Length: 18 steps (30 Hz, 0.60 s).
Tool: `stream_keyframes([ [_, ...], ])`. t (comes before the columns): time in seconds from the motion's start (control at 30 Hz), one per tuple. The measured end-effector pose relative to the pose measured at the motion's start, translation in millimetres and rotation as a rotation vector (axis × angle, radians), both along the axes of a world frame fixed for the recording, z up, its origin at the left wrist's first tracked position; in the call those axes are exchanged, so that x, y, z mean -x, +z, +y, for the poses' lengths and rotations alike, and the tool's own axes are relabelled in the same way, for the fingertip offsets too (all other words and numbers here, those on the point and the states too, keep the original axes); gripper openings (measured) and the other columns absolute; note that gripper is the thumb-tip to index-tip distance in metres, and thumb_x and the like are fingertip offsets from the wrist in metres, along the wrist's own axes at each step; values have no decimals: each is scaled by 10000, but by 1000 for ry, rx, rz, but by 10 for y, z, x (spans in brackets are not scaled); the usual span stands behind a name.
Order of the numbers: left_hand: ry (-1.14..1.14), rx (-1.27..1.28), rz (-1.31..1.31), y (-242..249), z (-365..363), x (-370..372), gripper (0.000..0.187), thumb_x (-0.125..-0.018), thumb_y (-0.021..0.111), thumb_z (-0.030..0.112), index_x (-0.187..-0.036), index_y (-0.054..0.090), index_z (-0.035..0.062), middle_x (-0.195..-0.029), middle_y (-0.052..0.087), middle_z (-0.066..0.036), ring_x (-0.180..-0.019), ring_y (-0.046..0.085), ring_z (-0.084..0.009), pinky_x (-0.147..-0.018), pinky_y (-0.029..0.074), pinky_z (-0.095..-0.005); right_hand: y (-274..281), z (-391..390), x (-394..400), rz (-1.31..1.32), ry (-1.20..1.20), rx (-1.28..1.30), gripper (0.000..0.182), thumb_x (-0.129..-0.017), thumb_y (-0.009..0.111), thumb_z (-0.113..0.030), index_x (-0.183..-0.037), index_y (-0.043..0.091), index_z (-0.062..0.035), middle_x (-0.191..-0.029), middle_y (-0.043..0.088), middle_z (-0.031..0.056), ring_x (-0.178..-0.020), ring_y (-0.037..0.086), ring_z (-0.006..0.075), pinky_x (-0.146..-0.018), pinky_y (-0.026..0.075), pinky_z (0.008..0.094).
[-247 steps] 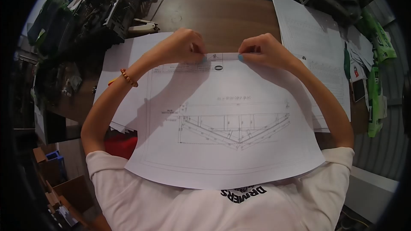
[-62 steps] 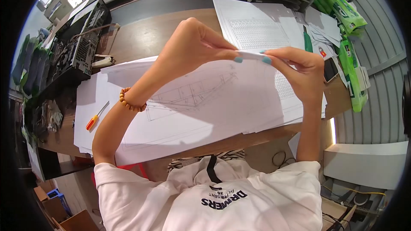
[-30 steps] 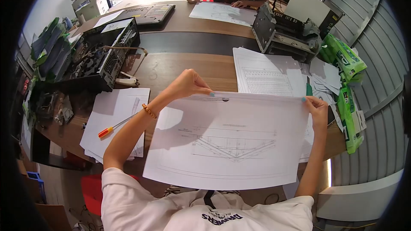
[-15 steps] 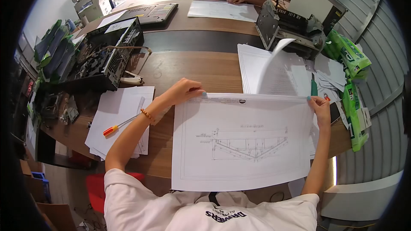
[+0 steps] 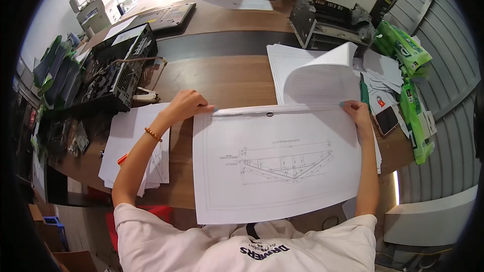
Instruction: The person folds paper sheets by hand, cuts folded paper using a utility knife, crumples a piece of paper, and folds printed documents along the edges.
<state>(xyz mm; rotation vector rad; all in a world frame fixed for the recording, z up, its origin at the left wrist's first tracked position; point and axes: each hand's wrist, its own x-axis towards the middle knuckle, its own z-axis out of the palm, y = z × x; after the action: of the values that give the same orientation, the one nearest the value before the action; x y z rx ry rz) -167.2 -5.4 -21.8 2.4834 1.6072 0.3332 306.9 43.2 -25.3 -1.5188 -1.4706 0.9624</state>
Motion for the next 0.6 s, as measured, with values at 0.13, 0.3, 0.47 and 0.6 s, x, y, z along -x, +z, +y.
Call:
stream_keyframes([
  [0.13, -27, -61, 299, 466, 30, -286, 301, -820, 572, 300, -702, 616, 26, -676, 595, -116, -643, 566, -278, -607, 452, -371, 84, -27, 39, -137, 50, 11, 172, -747, 661, -121, -814, 644, 36, -680, 592, -2, -614, 484, 43, -548, 371, 179],
  [0.3, -497, -469, -91, 550, 519, -1504, 263, -860, 517, 277, -911, 631, 45, -849, 611, -131, -839, 577, -262, -756, 451, -367, -93, 79, -66, -158, 68, -74, 179, -746, 681, -148, -815, 662, 15, -659, 597, 2, -601, 490, 46, -542, 385, 187],
  [0.47, -355, -169, -314, 121, 829, -1948, 250, -840, 551, 277, -879, 637, 46, -867, 616, -130, -815, 577, -253, -740, 452, -377, -28, -91, -38, 68, 64, -42, 156, -773, 659, -133, -862, 662, -5, -724, 612, 6, -677, 513, 39, -597, 395, 179],
  [0.6, -244, 232, -410, -44, 636, -1951, 199, -776, 619, 195, -864, 620, 17, -812, 598, -91, -756, 543, -192, -691, 444, -308, -105, 63, -252, 127, 137, 11, 169, -799, 632, -128, -896, 647, 11, -788, 615, 15, -714, 525, 53, -631, 410, 188],
])
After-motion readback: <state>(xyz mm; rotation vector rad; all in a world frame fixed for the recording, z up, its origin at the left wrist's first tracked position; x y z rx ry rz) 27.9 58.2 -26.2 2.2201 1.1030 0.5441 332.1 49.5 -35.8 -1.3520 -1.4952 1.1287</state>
